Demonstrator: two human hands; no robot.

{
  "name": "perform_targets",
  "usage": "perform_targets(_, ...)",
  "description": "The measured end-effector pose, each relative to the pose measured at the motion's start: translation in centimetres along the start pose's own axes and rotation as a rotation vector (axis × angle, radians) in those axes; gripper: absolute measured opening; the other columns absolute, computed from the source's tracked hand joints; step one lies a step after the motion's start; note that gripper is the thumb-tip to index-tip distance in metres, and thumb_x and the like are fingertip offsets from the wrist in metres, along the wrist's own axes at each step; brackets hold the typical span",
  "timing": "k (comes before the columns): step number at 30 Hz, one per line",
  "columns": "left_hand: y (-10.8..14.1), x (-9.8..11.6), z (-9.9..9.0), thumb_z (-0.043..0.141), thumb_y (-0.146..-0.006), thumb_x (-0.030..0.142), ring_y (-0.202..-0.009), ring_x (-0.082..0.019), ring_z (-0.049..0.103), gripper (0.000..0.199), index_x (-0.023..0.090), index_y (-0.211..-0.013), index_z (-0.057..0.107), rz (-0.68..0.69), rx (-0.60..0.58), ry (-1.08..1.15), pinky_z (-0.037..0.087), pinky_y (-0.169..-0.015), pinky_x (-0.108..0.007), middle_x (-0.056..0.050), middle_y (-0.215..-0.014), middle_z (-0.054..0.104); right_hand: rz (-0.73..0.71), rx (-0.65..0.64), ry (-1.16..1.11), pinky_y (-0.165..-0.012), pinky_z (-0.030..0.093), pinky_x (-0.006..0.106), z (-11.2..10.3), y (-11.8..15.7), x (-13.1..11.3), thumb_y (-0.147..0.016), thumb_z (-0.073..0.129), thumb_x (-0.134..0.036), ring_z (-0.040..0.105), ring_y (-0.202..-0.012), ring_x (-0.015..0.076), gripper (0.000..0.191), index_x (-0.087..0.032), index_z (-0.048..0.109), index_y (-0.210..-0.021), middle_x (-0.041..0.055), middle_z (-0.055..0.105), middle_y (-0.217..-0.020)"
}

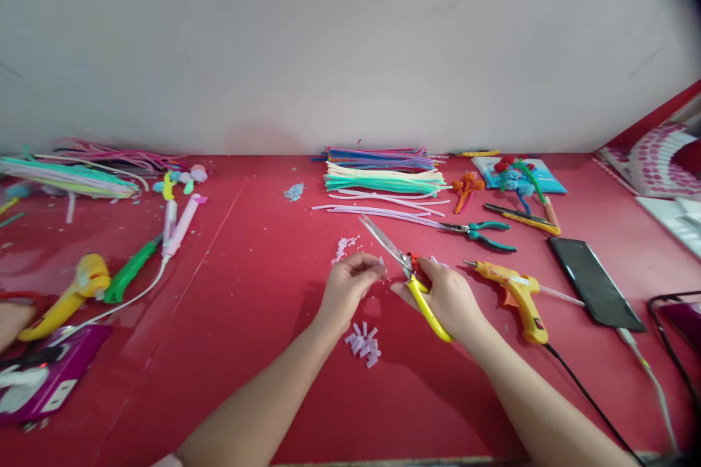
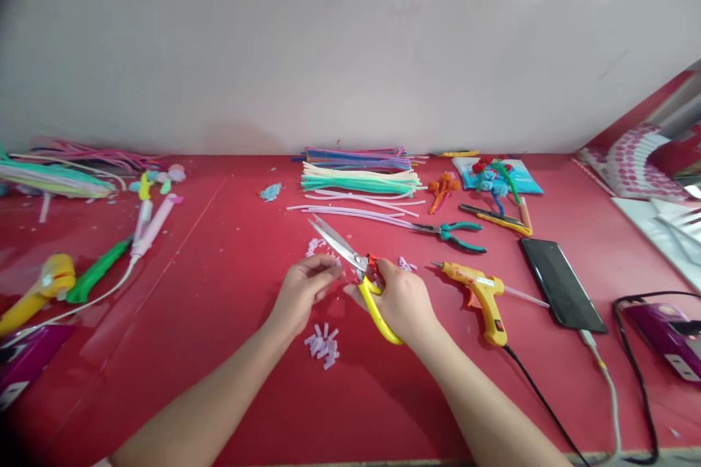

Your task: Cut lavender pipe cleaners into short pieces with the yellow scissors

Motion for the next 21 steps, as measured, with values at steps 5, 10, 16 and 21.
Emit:
perform_targets(5, -0.5, 0.4, -2.2, 0.061, -0.06, 0.024, -0.035, -0.001, 0.028, 0.015, 0.015, -0.071, 0.057, 0.05, 0.134, 0.18, 0.014, -0.035, -0.017, 0.005, -0.049, 0.047, -0.016, -0.012, 0.231, -0.046, 0.026, 0.023, 0.8, 0.1, -0.1, -0.068, 0.039, -0.059, 0.053, -0.051, 0.0143, 0.041, -0.02, 0.047, -0.075, 0.0018, 0.056, -0.059)
perform_targets(10, -0.5, 0.6, -2.9, 0.059, -0.063, 0.024, -0.034, -0.002, 0.026, 0.012, 0.015, -0.069, 0.057, 0.104, 0.161, 0.213, 0.013, -0.035, -0.017, 0.008, -0.04, 0.033, -0.018, -0.056, 0.287, -0.045, 0.026, 0.024, 1.9, 0.2, -0.1, -0.068, 0.033, -0.064, 0.054, -0.051, 0.0154, 0.047, -0.02, 0.048, -0.072, 0.003, 0.056, -0.059)
perform_targets(16, -0.7, 0.6, -3.0, 0.057, -0.065, 0.024, -0.036, -0.002, 0.025, 0.01, 0.015, -0.07, 0.057, 0.127, 0.158, 0.231, 0.013, -0.036, -0.018, 0.007, -0.042, 0.032, -0.044, -0.053, 0.286, -0.045, 0.026, 0.024, 1.9, 0.2, -0.3, -0.071, 0.031, -0.061, 0.054, -0.051, 0.0153, 0.044, -0.02, 0.046, -0.072, 0.0028, 0.057, -0.059)
perform_targets(21, -0.6, 0.7, -2.8, 0.055, -0.068, 0.022, -0.037, -0.002, 0.025, 0.007, 0.015, -0.071, 0.056, 0.121, 0.126, 0.231, 0.012, -0.036, -0.019, 0.007, -0.043, 0.032, -0.057, -0.055, 0.291, -0.046, 0.026, 0.025, 1.7, 0.3, -0.6, -0.073, 0.028, -0.06, 0.055, -0.052, 0.0162, 0.044, -0.02, 0.044, -0.071, 0.0032, 0.057, -0.058)
Point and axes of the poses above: each hand's wrist, its own y-axis away from the middle knuckle, its own z-axis out of the palm, x = y × z, the point moved 10 cm from there along -y, towards the middle knuckle
